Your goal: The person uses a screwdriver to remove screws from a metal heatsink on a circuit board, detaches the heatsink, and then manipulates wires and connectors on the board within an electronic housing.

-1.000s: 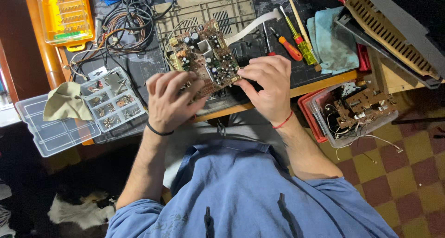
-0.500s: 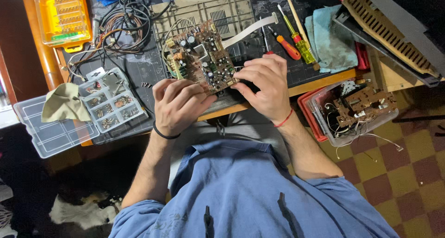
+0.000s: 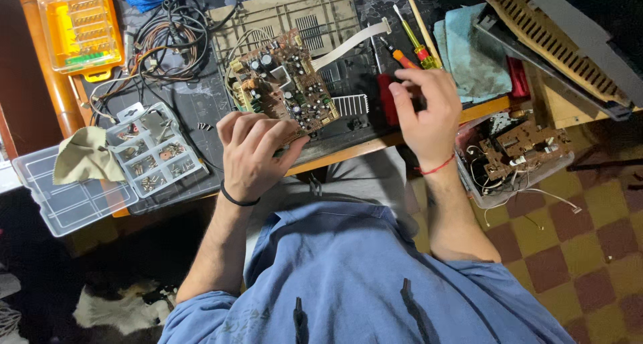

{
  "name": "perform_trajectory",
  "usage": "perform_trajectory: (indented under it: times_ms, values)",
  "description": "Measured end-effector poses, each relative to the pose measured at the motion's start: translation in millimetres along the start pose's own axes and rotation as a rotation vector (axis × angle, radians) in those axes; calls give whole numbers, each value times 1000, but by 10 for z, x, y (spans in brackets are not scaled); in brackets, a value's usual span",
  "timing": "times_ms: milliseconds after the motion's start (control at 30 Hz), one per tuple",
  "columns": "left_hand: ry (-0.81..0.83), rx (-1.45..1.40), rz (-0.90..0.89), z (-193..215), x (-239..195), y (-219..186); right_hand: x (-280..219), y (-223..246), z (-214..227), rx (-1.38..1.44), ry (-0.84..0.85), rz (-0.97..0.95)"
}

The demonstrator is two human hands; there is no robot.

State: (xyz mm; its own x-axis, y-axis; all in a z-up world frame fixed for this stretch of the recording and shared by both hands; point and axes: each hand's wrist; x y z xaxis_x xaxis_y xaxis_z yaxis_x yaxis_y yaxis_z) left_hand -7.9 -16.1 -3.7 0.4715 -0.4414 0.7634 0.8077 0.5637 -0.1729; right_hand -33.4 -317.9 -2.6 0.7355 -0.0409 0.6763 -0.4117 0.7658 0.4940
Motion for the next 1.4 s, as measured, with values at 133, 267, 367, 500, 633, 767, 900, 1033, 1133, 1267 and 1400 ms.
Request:
perform_trajectory:
  times_ms: [133, 267, 367, 500, 633, 767, 900, 1033, 1133, 1267, 1400]
  values:
    - [26, 6, 3, -19, -8, -13, -111, -65, 34, -78, 83, -92]
    - [64, 42, 32, -12, 35, -46, -200, -60, -2, -161, 175, -185]
    - [82, 39, 48, -10, 39, -58, -189, 20, 13, -151, 214, -250]
    - [99, 43, 70, -35, 31, -63, -225, -1, -16, -186, 323, -339]
    - [89, 55, 61, -52, 56, -81, -235, 27, 12, -194, 364, -367]
    - [82, 32, 63, -55, 80, -100, -350, -153, -63, -174, 304, -348]
    - [81, -6, 82, -16, 117, -129, -235, -105, 24, -115, 84, -213]
    - [74, -1, 90, -1, 173, -154, -403, -430, -3, -148, -60, -178]
    - [81, 2, 111, -6, 154, -149, -321, -395, 118, -139, -200, -132]
    - [91, -33, 138, 5, 151, -143, -250, -286, 170, 223, -398, -80]
    - [47, -26, 160, -12, 191, -148, -174, -195, 7, 499, -644, -55]
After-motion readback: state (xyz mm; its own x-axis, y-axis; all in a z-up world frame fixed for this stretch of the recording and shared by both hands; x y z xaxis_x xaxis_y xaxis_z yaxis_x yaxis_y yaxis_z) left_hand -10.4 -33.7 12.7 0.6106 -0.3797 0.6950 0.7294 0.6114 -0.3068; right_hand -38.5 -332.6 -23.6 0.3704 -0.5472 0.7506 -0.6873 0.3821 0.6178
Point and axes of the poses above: each hand's wrist, its own x-axis towards the middle knuckle, its own z-axis out of the back of the hand, y = z × x, and after that the axes turned 1 degree about y, right-handed
